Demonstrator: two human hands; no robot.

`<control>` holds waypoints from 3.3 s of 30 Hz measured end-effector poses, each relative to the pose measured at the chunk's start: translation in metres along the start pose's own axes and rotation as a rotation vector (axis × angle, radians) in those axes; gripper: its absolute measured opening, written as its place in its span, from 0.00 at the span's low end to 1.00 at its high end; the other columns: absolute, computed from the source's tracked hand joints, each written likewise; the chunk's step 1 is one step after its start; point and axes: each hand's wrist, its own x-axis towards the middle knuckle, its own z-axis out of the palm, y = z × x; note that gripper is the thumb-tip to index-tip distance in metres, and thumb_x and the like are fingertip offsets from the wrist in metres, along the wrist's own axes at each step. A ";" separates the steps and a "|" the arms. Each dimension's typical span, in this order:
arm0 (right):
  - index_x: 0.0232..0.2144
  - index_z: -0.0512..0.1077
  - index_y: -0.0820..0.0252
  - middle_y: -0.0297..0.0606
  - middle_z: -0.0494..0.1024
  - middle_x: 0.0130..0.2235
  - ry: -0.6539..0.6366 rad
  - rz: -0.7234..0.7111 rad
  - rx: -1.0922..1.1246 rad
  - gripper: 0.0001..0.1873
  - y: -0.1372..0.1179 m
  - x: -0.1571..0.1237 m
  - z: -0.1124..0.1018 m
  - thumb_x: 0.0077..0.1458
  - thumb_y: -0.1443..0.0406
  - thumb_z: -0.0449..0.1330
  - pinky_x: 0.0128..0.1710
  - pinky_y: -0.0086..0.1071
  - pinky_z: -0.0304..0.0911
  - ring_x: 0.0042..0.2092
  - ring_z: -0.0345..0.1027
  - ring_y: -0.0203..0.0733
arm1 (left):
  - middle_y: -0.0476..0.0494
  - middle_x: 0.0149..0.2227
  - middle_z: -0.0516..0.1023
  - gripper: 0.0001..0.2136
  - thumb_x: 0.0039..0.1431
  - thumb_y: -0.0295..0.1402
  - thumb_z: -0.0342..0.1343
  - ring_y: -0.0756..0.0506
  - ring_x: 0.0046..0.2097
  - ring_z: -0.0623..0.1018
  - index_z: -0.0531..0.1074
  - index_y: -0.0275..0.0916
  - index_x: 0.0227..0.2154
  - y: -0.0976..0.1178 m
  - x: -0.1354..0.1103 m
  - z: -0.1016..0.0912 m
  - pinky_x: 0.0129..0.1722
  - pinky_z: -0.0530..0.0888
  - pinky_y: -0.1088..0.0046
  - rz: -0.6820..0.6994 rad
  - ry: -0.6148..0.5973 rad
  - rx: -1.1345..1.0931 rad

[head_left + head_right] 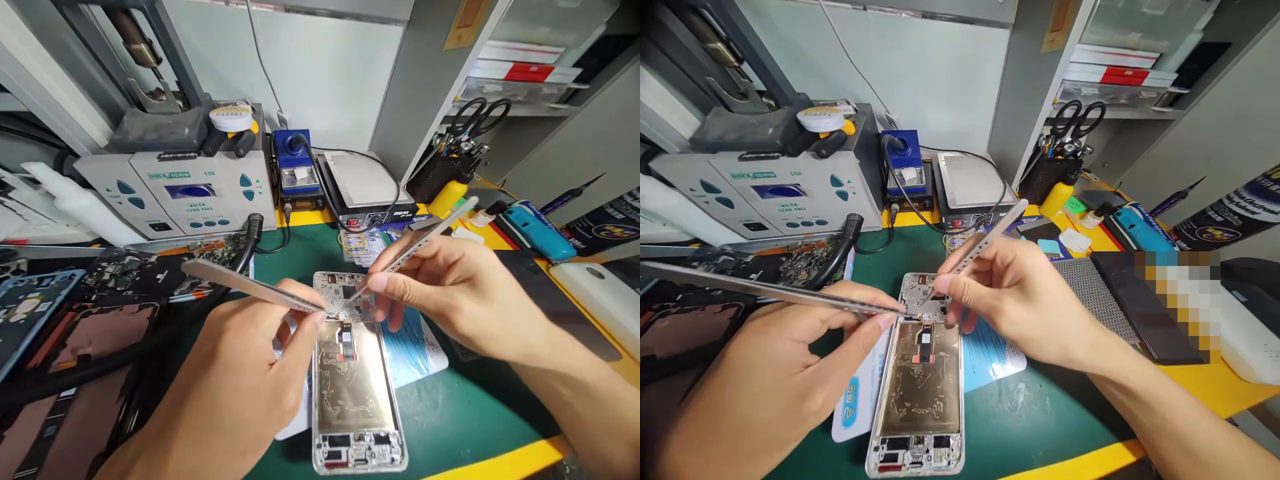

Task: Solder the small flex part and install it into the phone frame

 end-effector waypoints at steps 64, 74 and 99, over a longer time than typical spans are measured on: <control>0.35 0.77 0.52 0.34 0.79 0.31 0.049 -0.029 -0.113 0.03 0.030 -0.016 0.016 0.62 0.61 0.66 0.25 0.33 0.69 0.27 0.71 0.38 | 0.57 0.34 0.80 0.13 0.61 0.23 0.56 0.50 0.32 0.80 0.69 0.49 0.43 -0.002 0.004 0.004 0.36 0.78 0.80 0.218 0.064 0.242; 0.35 0.76 0.52 0.32 0.79 0.32 0.043 -0.069 -0.169 0.03 0.029 -0.014 0.017 0.63 0.62 0.65 0.26 0.31 0.69 0.28 0.72 0.36 | 0.57 0.38 0.81 0.12 0.62 0.24 0.55 0.50 0.34 0.80 0.69 0.48 0.43 -0.003 0.005 0.005 0.38 0.77 0.79 0.217 0.053 0.222; 0.36 0.78 0.50 0.33 0.79 0.33 0.061 -0.087 -0.162 0.01 0.028 -0.017 0.016 0.62 0.62 0.65 0.26 0.33 0.71 0.29 0.74 0.38 | 0.60 0.38 0.80 0.10 0.64 0.26 0.53 0.52 0.35 0.79 0.69 0.50 0.43 -0.004 0.003 0.005 0.41 0.75 0.81 0.183 0.020 0.207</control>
